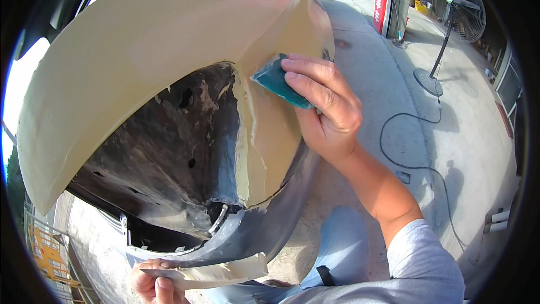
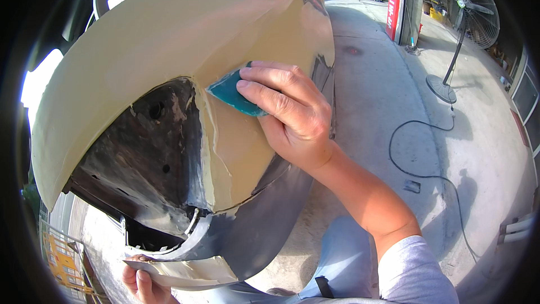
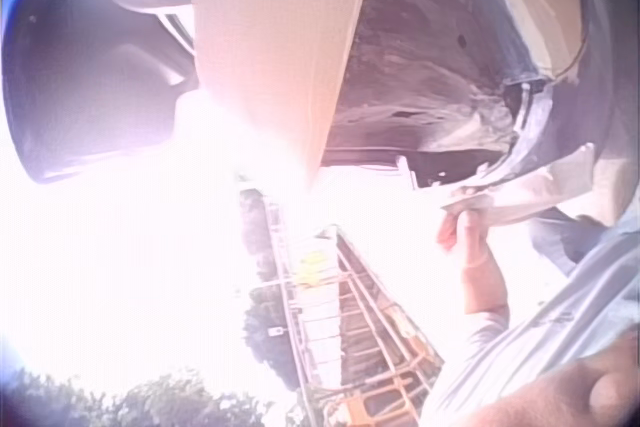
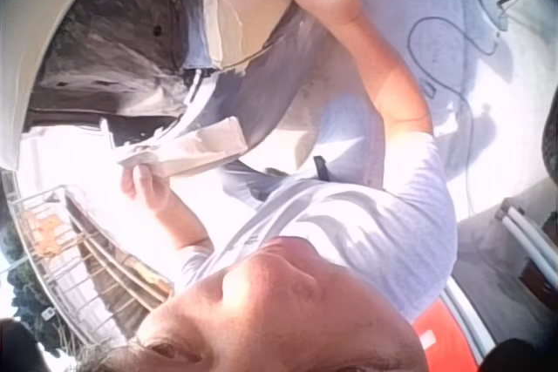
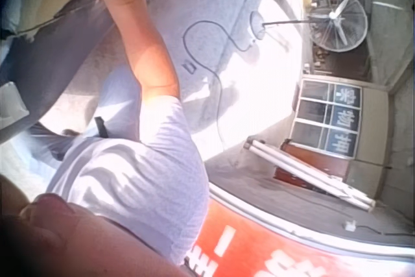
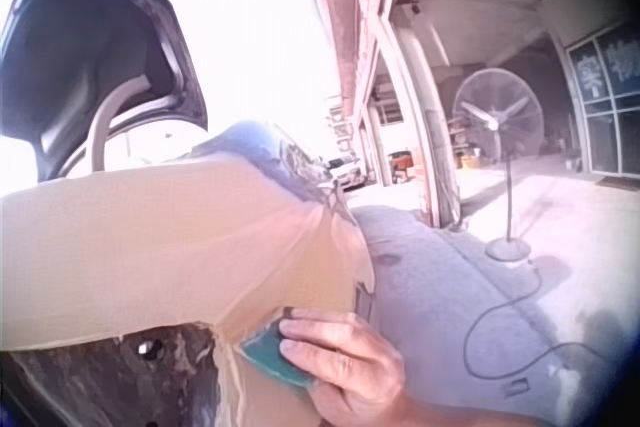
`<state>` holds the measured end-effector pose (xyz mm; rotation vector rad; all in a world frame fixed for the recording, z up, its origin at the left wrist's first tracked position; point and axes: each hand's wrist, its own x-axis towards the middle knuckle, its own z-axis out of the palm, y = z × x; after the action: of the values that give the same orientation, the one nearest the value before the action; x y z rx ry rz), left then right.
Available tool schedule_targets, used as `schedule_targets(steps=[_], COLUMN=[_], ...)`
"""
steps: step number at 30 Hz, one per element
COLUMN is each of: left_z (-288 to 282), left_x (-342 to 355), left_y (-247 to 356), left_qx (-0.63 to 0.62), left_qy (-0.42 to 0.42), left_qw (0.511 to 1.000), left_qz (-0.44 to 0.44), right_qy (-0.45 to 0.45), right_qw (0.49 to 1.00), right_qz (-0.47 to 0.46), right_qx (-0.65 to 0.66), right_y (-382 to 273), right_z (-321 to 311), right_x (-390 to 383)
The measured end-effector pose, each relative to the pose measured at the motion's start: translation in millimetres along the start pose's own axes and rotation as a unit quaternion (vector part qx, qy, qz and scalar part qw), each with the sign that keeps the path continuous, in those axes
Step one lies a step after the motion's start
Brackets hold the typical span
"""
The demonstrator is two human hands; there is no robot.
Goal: The person mixes body filler on a metal spreader and applies it to a car's rear quarter panel. They then use a sanding block to smooth the filler on the panel and the open trunk lid.
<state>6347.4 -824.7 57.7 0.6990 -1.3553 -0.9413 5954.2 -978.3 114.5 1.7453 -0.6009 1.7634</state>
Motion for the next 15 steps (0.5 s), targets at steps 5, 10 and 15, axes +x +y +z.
schedule_targets(steps=[5, 10, 15], left_z=[-4.4, -3.8, -1.1], left_x=[-3.2, -3.7, 1.1], left_y=[-2.5, -1.9, -2.1], left_qx=[0.016, 0.040, 0.012], left_qy=[-0.005, -0.003, -0.036], left_qw=[1.000, 0.999, 0.998], left_qz=[0.014, 0.015, 0.047], right_qy=[0.000, -0.012, -0.029], right_qw=[1.000, 1.000, 0.999], right_qz=[-0.004, -0.003, 0.006], right_qx=[0.004, 0.004, 0.012], right_y=[-2.4, -6.0, -8.2], right_z=[3.7, 4.9, 3.7], right_x=[1.0, 1.1, -0.9])
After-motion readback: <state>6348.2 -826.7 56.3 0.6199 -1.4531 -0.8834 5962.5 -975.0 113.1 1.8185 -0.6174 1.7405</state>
